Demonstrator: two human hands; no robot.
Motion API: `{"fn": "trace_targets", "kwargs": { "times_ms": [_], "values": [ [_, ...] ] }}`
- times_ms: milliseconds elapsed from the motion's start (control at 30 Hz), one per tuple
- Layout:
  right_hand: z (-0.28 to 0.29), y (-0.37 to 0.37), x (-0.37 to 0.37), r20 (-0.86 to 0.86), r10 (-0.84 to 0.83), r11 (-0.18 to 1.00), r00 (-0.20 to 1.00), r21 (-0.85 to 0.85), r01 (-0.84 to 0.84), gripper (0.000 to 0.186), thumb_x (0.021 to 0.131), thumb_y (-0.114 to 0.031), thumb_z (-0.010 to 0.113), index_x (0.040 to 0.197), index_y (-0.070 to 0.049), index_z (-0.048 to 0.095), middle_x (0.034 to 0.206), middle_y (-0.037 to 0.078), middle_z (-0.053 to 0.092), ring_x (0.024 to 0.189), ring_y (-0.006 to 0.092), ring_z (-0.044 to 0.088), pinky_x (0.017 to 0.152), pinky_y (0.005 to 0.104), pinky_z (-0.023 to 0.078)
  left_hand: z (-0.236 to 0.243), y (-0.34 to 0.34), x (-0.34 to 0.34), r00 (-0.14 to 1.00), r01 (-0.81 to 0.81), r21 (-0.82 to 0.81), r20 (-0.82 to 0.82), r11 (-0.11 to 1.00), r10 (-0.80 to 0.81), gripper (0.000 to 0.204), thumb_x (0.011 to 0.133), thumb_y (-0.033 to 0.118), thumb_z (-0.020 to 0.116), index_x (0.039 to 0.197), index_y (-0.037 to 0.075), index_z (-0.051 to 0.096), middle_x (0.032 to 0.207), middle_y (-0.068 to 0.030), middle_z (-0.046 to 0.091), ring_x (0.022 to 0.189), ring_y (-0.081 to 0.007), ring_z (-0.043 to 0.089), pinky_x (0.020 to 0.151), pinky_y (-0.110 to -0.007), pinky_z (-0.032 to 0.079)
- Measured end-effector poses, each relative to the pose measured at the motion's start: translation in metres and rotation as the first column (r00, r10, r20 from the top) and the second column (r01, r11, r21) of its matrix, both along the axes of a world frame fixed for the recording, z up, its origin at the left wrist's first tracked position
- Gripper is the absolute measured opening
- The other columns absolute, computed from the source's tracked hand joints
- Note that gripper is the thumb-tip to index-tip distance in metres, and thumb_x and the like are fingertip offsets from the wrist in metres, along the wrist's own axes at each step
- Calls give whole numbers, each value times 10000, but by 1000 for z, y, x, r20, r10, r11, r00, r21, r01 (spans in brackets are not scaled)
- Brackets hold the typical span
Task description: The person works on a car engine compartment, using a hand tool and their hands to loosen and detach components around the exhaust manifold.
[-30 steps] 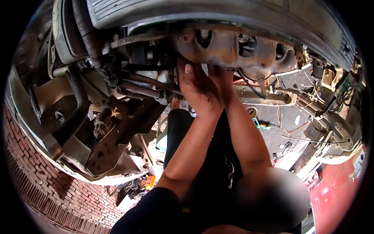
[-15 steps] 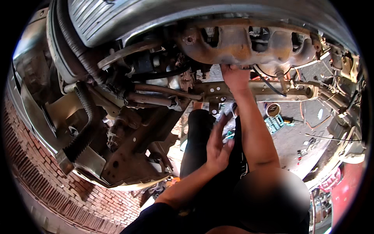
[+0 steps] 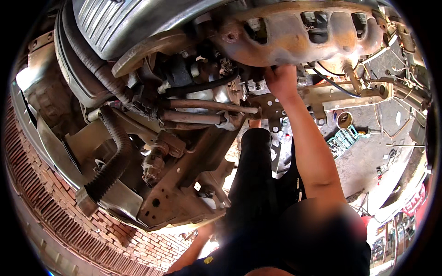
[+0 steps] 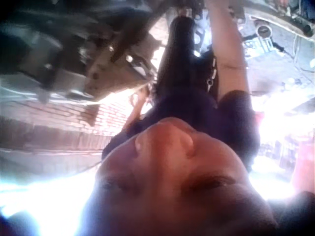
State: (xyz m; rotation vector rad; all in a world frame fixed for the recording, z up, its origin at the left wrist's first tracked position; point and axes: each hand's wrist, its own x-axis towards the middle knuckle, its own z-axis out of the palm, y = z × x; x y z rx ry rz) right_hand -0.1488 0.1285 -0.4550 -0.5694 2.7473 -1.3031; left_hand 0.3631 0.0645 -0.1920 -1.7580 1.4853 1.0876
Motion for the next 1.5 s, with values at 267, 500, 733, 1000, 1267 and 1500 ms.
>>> {"fn": "trace_targets", "kwargs": {
  "times_ms": [267, 500, 733, 1000, 1267, 1500],
  "values": [
    [24, 11, -1, 235, 9, 997, 972, 74, -28, 239, 912, -235, 692, 1040, -36, 662, 968, 265, 686, 882, 504, 651, 757, 566, 516, -13, -52, 74, 998, 24, -21, 60, 999, -23, 367, 1004, 149, 577, 1331, -17, 572, 1222, -175, 684, 1167, -264, 620, 1047, -384, 432],
    [18, -14, 1, 355, -129, 984, 926, 160, 75, 546, 929, -449, 649, 1241, -2, 658, 1195, 291, 684, 1137, 429, 654, 981, 493, 523, -35, -78, 99, 995, 65, 26, 73, 998, -67, 339, 997, 158, 582, 1288, -14, 588, 1198, -183, 687, 1139, -284, 625, 1022, -395, 442],
    [-25, -12, -15, 352, 78, 994, 933, 50, -102, 483, 985, -414, 537, 1166, 6, 692, 1166, 257, 704, 1119, 454, 650, 971, 493, 522, -49, -103, 115, 990, 91, 55, 101, 994, -97, 313, 989, 167, 587, 1246, -11, 605, 1174, -191, 690, 1110, -304, 629, 997, -407, 453],
    [-9, -4, -12, 338, 267, 963, 903, -48, -266, 351, 1008, -140, 512, 1305, 7, 627, 1279, 255, 641, 1167, 465, 593, 1017, 461, 477, -52, -118, 133, 988, 80, 53, 130, 995, -86, 286, 981, 178, 593, 1197, -8, 623, 1146, -201, 694, 1077, -326, 634, 968, -421, 466],
    [-26, -19, -7, 674, 78, 884, 734, -387, 261, 355, 1026, -111, 455, 1296, 16, 645, 1268, 162, 686, 1157, 272, 602, 1038, 371, 455, -51, -126, 145, 987, 71, 45, 138, 996, -77, 264, 973, 188, 598, 1148, -5, 642, 1118, -210, 697, 1045, -349, 639, 939, -435, 478],
    [14, -15, -19, 852, 45, 993, 521, -96, 71, 463, 930, -9, 474, 1381, -5, 581, 1364, 261, 612, 1276, 364, 579, 1056, 395, 458, -49, -129, 161, 988, 61, 23, 139, 998, -64, 249, 965, 197, 603, 1105, -2, 658, 1094, -219, 701, 1016, -368, 644, 914, -446, 489]
  ]
}}
